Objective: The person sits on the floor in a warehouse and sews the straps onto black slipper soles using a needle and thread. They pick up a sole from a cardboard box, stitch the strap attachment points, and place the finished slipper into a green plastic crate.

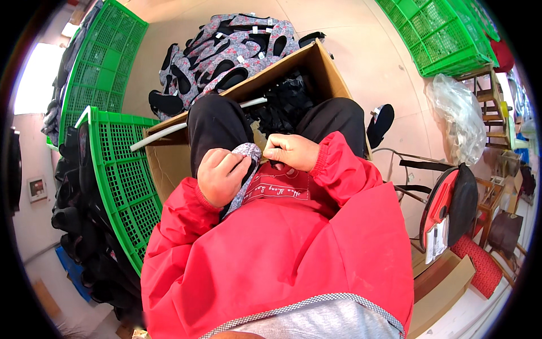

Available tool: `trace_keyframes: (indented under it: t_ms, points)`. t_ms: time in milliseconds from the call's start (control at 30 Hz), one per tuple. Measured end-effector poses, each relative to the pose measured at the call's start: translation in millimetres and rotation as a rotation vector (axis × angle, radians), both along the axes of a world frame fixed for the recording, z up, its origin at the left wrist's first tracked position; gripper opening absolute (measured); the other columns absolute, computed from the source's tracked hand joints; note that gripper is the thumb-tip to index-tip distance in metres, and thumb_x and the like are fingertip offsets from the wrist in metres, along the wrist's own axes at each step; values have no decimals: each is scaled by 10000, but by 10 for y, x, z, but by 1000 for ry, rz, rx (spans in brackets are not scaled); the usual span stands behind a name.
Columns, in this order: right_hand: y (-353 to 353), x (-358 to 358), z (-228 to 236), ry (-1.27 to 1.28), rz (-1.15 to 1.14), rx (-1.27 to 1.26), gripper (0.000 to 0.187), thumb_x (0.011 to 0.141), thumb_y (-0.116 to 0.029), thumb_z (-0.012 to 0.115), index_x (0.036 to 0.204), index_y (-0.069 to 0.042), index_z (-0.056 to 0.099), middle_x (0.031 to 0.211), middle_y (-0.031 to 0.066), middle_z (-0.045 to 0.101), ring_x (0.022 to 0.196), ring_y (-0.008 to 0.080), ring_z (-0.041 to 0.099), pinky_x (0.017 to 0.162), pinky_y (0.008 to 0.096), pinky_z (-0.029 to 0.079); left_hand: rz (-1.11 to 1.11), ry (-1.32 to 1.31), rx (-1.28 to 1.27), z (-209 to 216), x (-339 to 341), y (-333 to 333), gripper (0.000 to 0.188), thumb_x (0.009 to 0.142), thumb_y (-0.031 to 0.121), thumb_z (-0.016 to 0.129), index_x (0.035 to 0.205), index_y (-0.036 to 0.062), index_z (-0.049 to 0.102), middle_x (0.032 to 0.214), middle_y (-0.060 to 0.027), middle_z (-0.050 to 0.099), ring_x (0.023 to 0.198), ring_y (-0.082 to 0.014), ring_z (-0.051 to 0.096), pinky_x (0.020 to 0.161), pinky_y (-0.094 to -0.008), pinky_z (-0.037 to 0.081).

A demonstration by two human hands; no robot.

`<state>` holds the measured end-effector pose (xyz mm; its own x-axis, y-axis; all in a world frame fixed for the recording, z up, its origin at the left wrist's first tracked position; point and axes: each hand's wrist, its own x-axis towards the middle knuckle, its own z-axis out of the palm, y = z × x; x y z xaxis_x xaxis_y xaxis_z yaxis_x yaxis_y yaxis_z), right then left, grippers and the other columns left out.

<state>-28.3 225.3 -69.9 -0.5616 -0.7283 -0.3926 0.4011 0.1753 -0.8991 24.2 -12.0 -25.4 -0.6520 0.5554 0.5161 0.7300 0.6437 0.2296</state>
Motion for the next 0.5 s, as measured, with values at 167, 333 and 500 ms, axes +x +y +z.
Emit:
trace_keyframes:
  t_ms: [167, 333, 500]
  points:
    - [-23, -11, 152, 69, 47, 52, 272, 1010, -322, 569, 985, -52, 597, 779, 20, 624, 701, 85, 592, 652, 267, 499, -18, 45, 20, -29, -4, -5, 230, 655, 103, 687, 884, 91, 681, 853, -20, 579, 739, -183, 576, 689, -318, 484]
    - [-22, 2, 221, 200, 78, 60, 276, 1018, -331, 556, 999, -56, 564, 754, 17, 599, 662, 85, 566, 622, 251, 484, -42, 101, 64, -72, 0, -21, 250, 613, 79, 689, 862, 61, 669, 838, -52, 623, 697, -206, 588, 629, -336, 475]
    - [-61, 32, 304, 406, 71, 205, 303, 990, -372, 568, 999, -71, 600, 797, 115, 659, 734, 283, 653, 678, 376, 494, -14, 111, 41, -96, -2, -18, 203, 632, 70, 708, 830, 97, 673, 812, -24, 580, 685, -184, 556, 632, -318, 469]
